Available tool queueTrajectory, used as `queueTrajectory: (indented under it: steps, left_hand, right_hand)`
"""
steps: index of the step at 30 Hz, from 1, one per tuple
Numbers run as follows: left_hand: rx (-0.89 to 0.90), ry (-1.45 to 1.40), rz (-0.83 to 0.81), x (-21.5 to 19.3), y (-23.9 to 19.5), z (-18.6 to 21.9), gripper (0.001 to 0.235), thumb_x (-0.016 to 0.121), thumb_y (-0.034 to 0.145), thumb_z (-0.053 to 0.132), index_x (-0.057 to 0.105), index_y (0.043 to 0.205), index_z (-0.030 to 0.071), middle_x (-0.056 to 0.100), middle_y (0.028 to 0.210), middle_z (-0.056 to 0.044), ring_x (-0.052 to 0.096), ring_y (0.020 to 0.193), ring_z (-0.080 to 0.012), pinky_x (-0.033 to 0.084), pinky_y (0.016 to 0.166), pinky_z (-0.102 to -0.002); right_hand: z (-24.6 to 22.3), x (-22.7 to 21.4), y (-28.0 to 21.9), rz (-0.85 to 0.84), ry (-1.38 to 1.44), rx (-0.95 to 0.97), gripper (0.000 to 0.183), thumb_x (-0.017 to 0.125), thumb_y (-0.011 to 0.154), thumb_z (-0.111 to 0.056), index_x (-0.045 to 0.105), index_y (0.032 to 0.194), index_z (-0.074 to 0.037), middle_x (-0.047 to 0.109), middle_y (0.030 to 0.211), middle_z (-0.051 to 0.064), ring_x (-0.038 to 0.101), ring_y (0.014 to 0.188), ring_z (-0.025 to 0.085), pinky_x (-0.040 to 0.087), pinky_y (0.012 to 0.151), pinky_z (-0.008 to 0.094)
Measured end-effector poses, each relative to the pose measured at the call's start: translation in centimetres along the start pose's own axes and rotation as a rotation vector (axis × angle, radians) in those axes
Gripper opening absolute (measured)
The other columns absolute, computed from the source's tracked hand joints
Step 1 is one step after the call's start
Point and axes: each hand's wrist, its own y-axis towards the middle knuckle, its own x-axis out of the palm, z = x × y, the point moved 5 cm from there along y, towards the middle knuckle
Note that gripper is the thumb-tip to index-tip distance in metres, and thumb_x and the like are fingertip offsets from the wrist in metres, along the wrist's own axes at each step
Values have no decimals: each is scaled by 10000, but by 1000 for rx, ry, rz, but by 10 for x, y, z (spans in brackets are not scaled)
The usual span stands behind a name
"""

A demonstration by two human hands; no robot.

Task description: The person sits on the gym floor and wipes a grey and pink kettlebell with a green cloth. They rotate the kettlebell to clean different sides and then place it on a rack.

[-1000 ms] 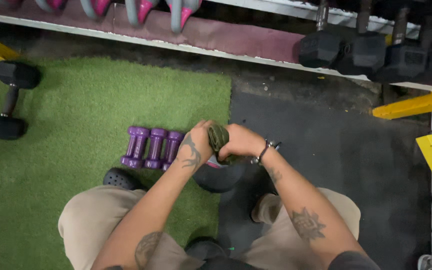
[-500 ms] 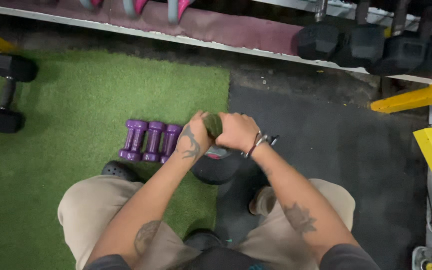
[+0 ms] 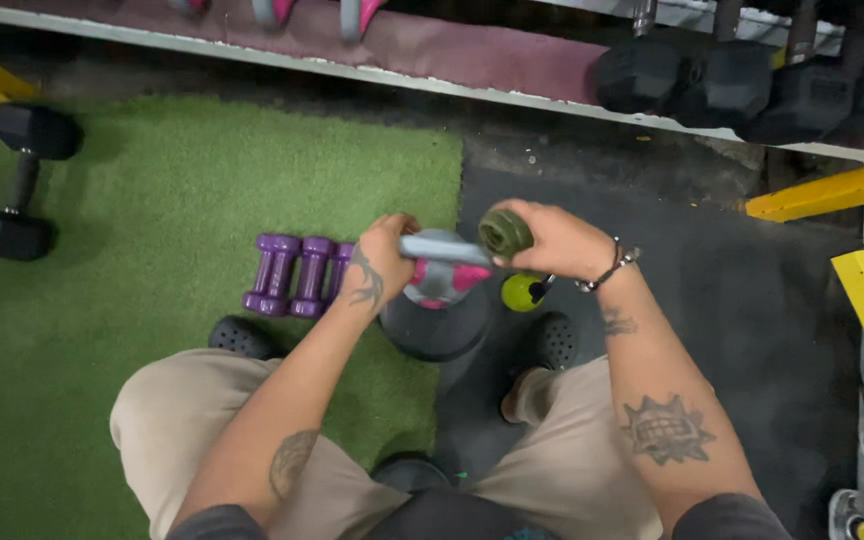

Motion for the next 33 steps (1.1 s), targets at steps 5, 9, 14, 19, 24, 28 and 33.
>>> queueTrajectory:
  steps: [5,9,14,19,24,28,33]
  left_hand:
    - [-37,21,-6,1,-7,4,516,622,687,-32,697,1130,221,669,1095,-97,668,1144,-399,555,967,-491]
    - [125,399,-77,-13,-33,56,504,707,679,26,745,1148,207,682,1165,-92,614,1235,-364,488,1012,-490]
    - [268,551,-149,-18,-41,92,442,795,733,371,734,1119,166,714,1049,-78,657,1086,-313,481,954,-459]
    - [102,497,-275,-15,-27,77,375,721,763,491,742,1032,231,794,931,-69,762,987,-339,545,878,-489]
    - [-58,437,-229,-25,-23,63,415,704,751,480,776,1074,230,794,955,-137,756,993,-402,587,862,-516]
    - [-135,395,-144,-36,-20,50,420,726,745,492,779,1092,260,794,971,-119,752,993,-399,591,858,-500]
    - [-226,355,-103,-26,-19,39,493,723,752,562,769,1149,272,789,1008,-111,749,1020,-381,591,859,-502]
  right_hand:
    - [14,44,20,-42,108,-69,789,788,825,-277,456,1492,-19,590,1376,307,553,1308,503,441,1131,614]
    - [10,49,21,34,58,-100,682,803,824,-174,537,1440,-52,617,1348,223,578,1301,441,450,1138,576]
    - [24,61,23,77,39,-265,752,795,698,-122,572,1416,-137,621,1398,164,555,1312,449,463,1085,588]
    - [1,55,9,62,272,-337,696,781,746,-3,590,1410,-89,634,1386,190,575,1303,450,442,1116,585]
    - [24,62,10,81,310,-118,858,717,770,61,417,1550,-134,613,1379,217,572,1288,481,411,1146,655]
    - [70,103,37,157,321,-130,847,710,802,-57,366,1569,-168,649,1312,272,588,1268,501,455,1101,635]
    - [84,126,43,306,398,36,583,600,867,-119,531,1425,35,665,1268,336,612,1233,497,488,1026,623]
